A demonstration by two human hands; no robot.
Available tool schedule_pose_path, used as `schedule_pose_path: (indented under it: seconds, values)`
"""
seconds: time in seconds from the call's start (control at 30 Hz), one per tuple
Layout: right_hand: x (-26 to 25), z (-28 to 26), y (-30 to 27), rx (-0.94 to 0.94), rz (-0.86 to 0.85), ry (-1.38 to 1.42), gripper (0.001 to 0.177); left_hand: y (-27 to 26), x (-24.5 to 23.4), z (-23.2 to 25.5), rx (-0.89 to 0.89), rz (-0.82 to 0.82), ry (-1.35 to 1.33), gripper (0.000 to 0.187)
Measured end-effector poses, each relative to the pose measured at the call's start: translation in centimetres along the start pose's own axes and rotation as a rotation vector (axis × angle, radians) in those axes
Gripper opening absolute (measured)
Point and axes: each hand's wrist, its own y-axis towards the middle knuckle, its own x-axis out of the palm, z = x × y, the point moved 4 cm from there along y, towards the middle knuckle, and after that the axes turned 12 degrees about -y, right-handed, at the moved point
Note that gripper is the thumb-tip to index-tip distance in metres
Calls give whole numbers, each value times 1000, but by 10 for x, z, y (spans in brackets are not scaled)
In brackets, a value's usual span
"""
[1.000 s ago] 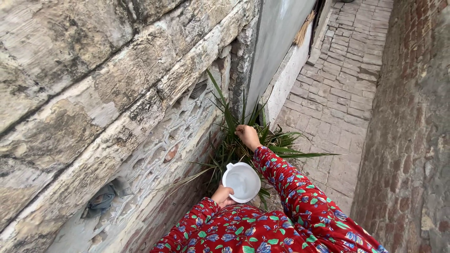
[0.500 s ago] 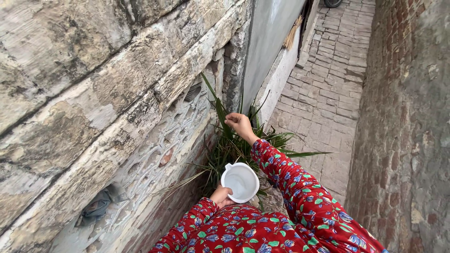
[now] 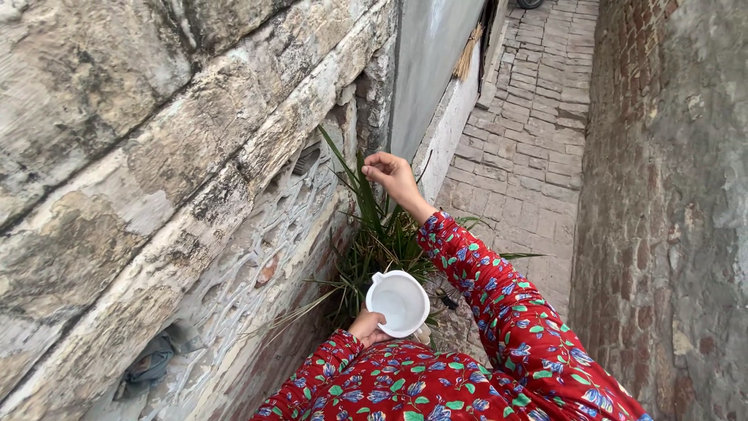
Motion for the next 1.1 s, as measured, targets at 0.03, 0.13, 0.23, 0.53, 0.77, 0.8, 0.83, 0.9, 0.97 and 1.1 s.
schedule_pose_path:
  seconds: [0.03, 0.13, 0.23, 0.53, 0.77, 0.8, 0.83, 0.9, 0.97, 1.1]
  values:
    - [-1, -7, 2, 1, 1, 0, 14, -2, 2, 1, -1, 0, 1, 91]
    - [-5, -29, 6, -47, -11, 40, 14, -4, 5, 2, -15, 37, 18, 93]
    - [-9, -50, 11, -91, -11, 33, 15, 0, 4, 2, -14, 57, 27, 95]
    - [-34, -96, -32, -61, 13, 622, 11, 4, 1, 5, 9, 37, -27, 91]
    - [-37, -77, -89, -26, -289, 1144, 8, 8, 3, 2, -12, 29, -30, 84]
    - [-38, -75, -96, 17, -263, 1126, 10, 5, 6, 4, -15, 47, -21, 84]
    - [-40, -70, -102, 17, -256, 1128, 10, 5, 7, 4, -20, 47, -16, 84]
    - [-43, -57, -114, 87, -191, 930, 11, 5, 9, 4, -13, 38, 16, 84]
    - [-31, -44, -131, 158, -266, 628, 10, 15, 3, -1, -16, 16, 6, 83]
    - [13, 53, -185, 420, -628, -303, 22, 25, 1, -3, -38, 50, 12, 83]
